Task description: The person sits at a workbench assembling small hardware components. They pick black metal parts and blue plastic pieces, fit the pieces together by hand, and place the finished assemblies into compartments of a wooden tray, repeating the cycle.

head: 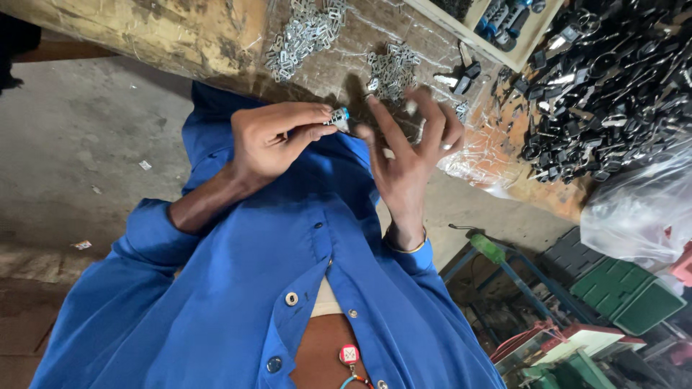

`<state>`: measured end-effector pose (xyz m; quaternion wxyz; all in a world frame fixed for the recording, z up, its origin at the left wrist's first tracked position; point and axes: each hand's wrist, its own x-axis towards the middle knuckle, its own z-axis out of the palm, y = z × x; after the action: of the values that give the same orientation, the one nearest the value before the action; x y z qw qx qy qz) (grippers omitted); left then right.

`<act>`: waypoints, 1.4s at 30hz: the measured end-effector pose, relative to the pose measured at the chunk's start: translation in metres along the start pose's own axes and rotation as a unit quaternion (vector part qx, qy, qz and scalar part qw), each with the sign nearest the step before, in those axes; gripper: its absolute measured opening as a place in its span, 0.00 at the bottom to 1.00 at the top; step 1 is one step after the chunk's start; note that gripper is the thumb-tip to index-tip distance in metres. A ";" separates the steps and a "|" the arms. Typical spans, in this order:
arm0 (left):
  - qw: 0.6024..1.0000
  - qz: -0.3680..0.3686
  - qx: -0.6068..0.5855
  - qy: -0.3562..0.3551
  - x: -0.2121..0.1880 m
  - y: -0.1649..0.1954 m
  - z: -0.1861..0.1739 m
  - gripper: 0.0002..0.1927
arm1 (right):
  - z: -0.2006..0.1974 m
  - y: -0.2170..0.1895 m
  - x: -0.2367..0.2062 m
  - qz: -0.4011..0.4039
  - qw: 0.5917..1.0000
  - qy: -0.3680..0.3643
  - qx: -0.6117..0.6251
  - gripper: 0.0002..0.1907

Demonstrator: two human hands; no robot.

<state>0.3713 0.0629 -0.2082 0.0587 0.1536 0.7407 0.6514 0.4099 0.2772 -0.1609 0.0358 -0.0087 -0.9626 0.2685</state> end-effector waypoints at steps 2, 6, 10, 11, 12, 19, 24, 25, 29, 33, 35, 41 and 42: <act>1.000 -0.010 -0.021 0.008 -0.001 -0.001 -0.001 0.10 | 0.002 0.002 -0.003 -0.063 0.997 0.021 -0.032 0.21; 1.000 -0.012 -0.022 0.018 -0.002 -0.002 -0.002 0.10 | 0.004 0.004 -0.010 -0.070 0.997 0.026 -0.021 0.19; 0.999 -0.042 -0.027 0.009 -0.003 -0.002 -0.001 0.10 | 0.004 0.005 -0.014 -0.020 1.000 0.006 0.009 0.25; 0.999 -0.043 -0.031 0.007 -0.004 -0.001 0.000 0.10 | 0.005 0.005 -0.014 -0.023 0.999 0.017 0.014 0.26; 0.998 -0.044 -0.035 0.005 -0.004 -0.001 0.000 0.10 | 0.006 0.004 -0.015 -0.027 0.999 0.029 0.018 0.26; 0.999 -0.035 -0.040 0.011 -0.004 0.000 0.003 0.11 | 0.012 0.011 -0.021 -0.110 0.993 0.041 -0.029 0.15; 0.999 -0.020 -0.033 0.006 -0.002 0.000 0.005 0.11 | 0.016 0.014 -0.022 -0.085 0.989 0.092 0.073 0.12; 1.000 -0.005 -0.021 0.006 -0.003 0.001 0.006 0.11 | 0.017 0.013 -0.022 -0.067 0.986 0.101 0.112 0.11; 1.000 0.006 0.004 0.001 -0.001 0.003 0.009 0.11 | 0.019 0.004 -0.022 -0.010 0.975 0.084 0.207 0.08; 0.999 0.035 0.040 -0.008 0.000 0.004 0.010 0.11 | 0.026 -0.008 -0.018 0.084 0.942 0.083 0.314 0.10; 0.997 0.050 0.058 -0.015 -0.002 0.005 0.010 0.11 | 0.026 -0.011 -0.017 0.113 0.925 0.072 0.354 0.11; 0.981 0.148 0.117 -0.051 -0.003 0.001 0.006 0.09 | 0.008 -0.011 -0.014 0.033 0.979 0.037 0.197 0.11; 0.980 0.152 0.117 -0.056 -0.003 0.000 0.006 0.10 | 0.005 -0.009 -0.013 0.003 0.986 0.037 0.165 0.12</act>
<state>0.3757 0.0675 -0.2090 -0.0180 0.3061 0.7751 0.5524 0.4226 0.2662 -0.1611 0.0718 -0.0160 -0.9028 0.4236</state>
